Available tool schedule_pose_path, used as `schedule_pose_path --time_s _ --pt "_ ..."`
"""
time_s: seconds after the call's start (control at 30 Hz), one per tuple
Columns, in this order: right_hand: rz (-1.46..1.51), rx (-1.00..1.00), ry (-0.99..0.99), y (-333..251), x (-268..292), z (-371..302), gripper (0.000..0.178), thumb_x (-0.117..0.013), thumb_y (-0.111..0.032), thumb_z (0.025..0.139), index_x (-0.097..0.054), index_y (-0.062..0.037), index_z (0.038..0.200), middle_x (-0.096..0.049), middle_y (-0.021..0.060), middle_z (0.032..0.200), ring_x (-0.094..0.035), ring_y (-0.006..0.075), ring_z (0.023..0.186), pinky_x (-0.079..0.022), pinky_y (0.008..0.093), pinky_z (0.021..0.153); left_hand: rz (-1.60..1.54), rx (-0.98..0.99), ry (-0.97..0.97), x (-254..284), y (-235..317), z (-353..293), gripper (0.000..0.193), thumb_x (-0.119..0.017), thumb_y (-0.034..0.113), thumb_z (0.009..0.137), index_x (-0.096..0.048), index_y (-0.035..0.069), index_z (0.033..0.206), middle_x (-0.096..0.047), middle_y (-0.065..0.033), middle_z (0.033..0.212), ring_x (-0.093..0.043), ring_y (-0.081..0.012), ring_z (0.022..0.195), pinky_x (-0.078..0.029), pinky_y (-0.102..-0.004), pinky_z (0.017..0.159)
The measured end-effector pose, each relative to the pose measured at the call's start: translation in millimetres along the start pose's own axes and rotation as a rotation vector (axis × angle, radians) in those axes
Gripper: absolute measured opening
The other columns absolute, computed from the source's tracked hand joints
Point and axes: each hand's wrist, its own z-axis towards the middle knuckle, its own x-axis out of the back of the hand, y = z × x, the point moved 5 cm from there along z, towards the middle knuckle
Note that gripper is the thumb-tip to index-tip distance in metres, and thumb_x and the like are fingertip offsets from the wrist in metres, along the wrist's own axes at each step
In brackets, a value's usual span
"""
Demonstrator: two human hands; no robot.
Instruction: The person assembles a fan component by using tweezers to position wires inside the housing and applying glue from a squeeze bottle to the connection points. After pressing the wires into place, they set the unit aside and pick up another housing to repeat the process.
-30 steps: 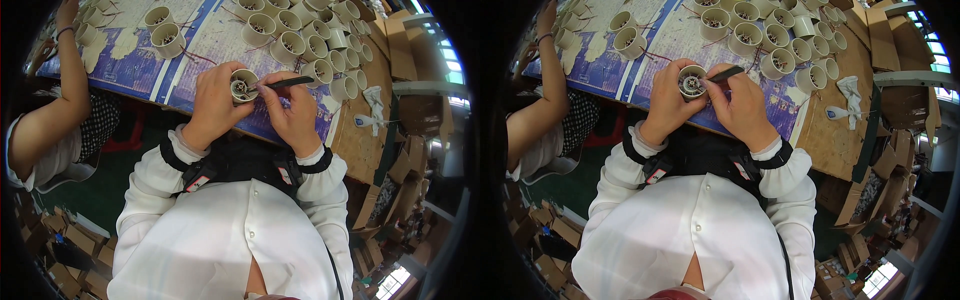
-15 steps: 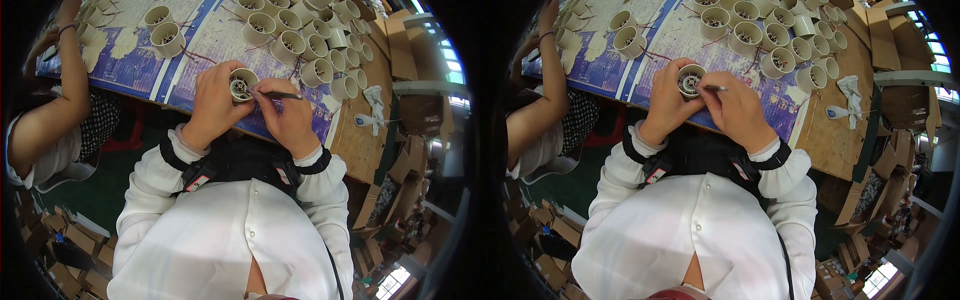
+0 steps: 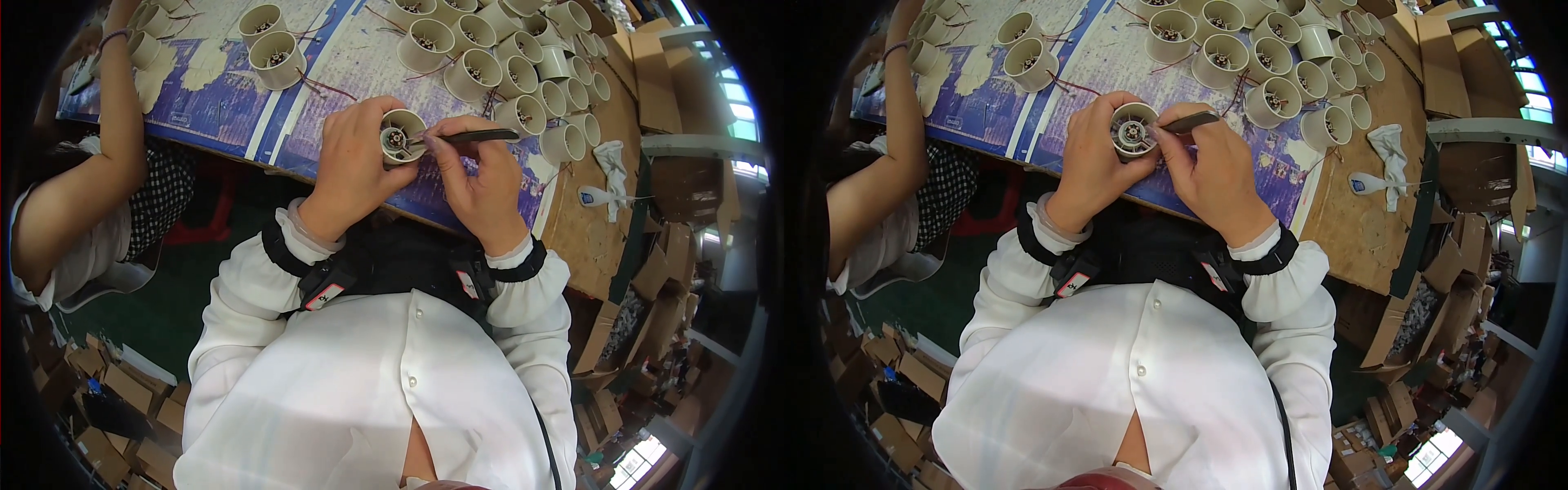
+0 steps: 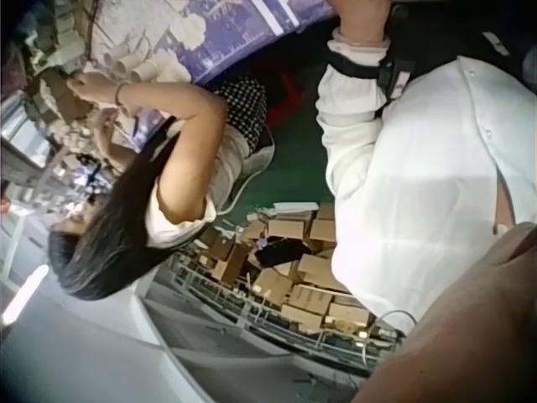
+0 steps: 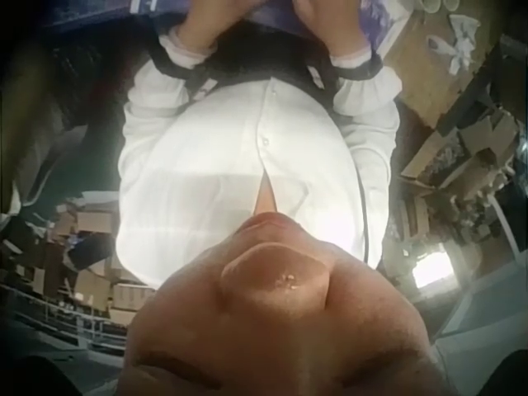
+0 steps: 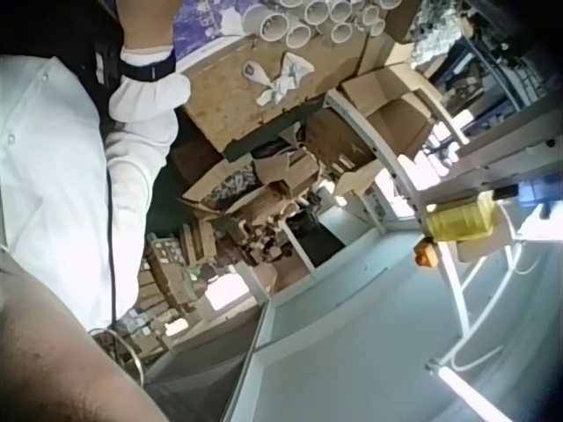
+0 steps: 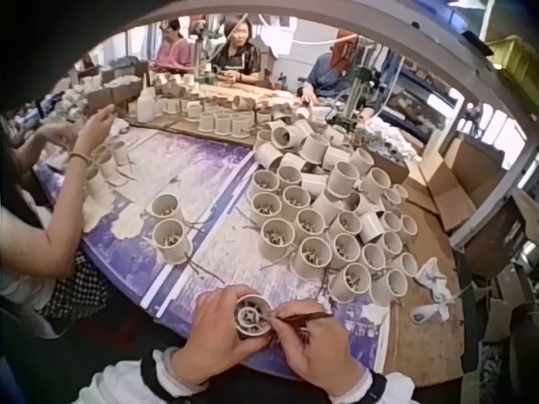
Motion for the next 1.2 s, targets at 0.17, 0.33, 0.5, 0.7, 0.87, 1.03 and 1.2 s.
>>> schedule_pose_path --time_s 0.17,0.33,0.5,0.7,0.87,1.03,1.2 --pt "0.039 -0.010 -0.004 2.2 -2.1 1.4 0.017 -0.072 -0.005 0.093 -0.063 -0.0005 0.107 -0.069 0.0096 0.100 -0.070 0.0168 0.084 -0.056 0.0275 0.072 -0.009 0.002 -0.011 0.6 0.4 0.7 0.058 -0.085 0.016 0.069 -0.057 0.008 0.119 -0.067 -0.0095 0.107 -0.061 -0.0336 0.100 -0.043 -0.0423 0.091" --pt "-0.042 0.020 -0.014 1.6 -2.4 2.0 0.017 -0.072 -0.004 0.093 -0.063 -0.0006 0.107 -0.069 0.0099 0.100 -0.071 0.0172 0.082 -0.056 0.0280 0.072 -0.013 0.010 -0.010 0.6 0.1 0.7 0.058 -0.085 0.016 0.069 -0.057 0.008 0.119 -0.067 -0.0096 0.107 -0.061 -0.0339 0.100 -0.044 -0.0425 0.091" --pt "-0.072 0.037 0.020 -2.0 -5.3 1.9 0.017 -0.072 -0.004 0.092 -0.063 -0.0006 0.106 -0.069 0.0105 0.100 -0.071 0.0189 0.081 -0.057 0.0292 0.071 -0.008 0.004 -0.001 0.2 0.0 -0.4 0.058 -0.086 0.016 0.069 -0.057 0.008 0.119 -0.067 -0.0097 0.108 -0.061 -0.0342 0.100 -0.044 -0.0424 0.090" --pt "-0.142 0.074 -0.028 -9.0 -6.7 6.0 0.018 -0.072 -0.003 0.092 -0.062 -0.0004 0.106 -0.070 0.0103 0.098 -0.071 0.0202 0.079 -0.057 0.0298 0.070 -0.031 -0.007 0.036 -0.1 0.8 -1.2 0.063 -0.085 0.014 0.064 -0.056 0.010 0.121 -0.065 -0.0094 0.105 -0.061 -0.0347 0.100 -0.042 -0.0447 0.089" --pt "-0.097 0.127 -0.100 -9.3 -11.1 7.6 0.016 -0.073 -0.003 0.091 -0.064 -0.0005 0.105 -0.070 0.0096 0.097 -0.071 0.0203 0.079 -0.056 0.0301 0.069 -0.011 0.028 0.011 3.5 -2.4 -2.2 0.063 -0.086 0.017 0.066 -0.056 0.010 0.121 -0.067 -0.0092 0.104 -0.062 -0.0347 0.097 -0.042 -0.0449 0.088" --pt "-0.042 0.002 -0.026 -9.0 1.1 12.8 0.014 -0.074 -0.004 0.090 -0.067 -0.0015 0.102 -0.070 0.0087 0.097 -0.068 0.0196 0.077 -0.054 0.0292 0.065 0.000 0.000 0.025 5.2 0.7 -2.3 0.062 -0.086 0.018 0.067 -0.057 0.010 0.121 -0.068 -0.0091 0.104 -0.063 -0.0343 0.096 -0.043 -0.0447 0.088" --pt "-0.101 0.026 -0.036 -3.8 -0.5 11.6 0.014 -0.075 -0.006 0.090 -0.068 -0.0024 0.102 -0.070 0.0083 0.098 -0.066 0.0180 0.076 -0.051 0.0279 0.062 -0.003 -0.003 0.029 5.7 0.2 -2.3 0.063 -0.086 0.017 0.067 -0.056 0.010 0.121 -0.068 -0.0091 0.104 -0.064 -0.0336 0.098 -0.043 -0.0442 0.089"
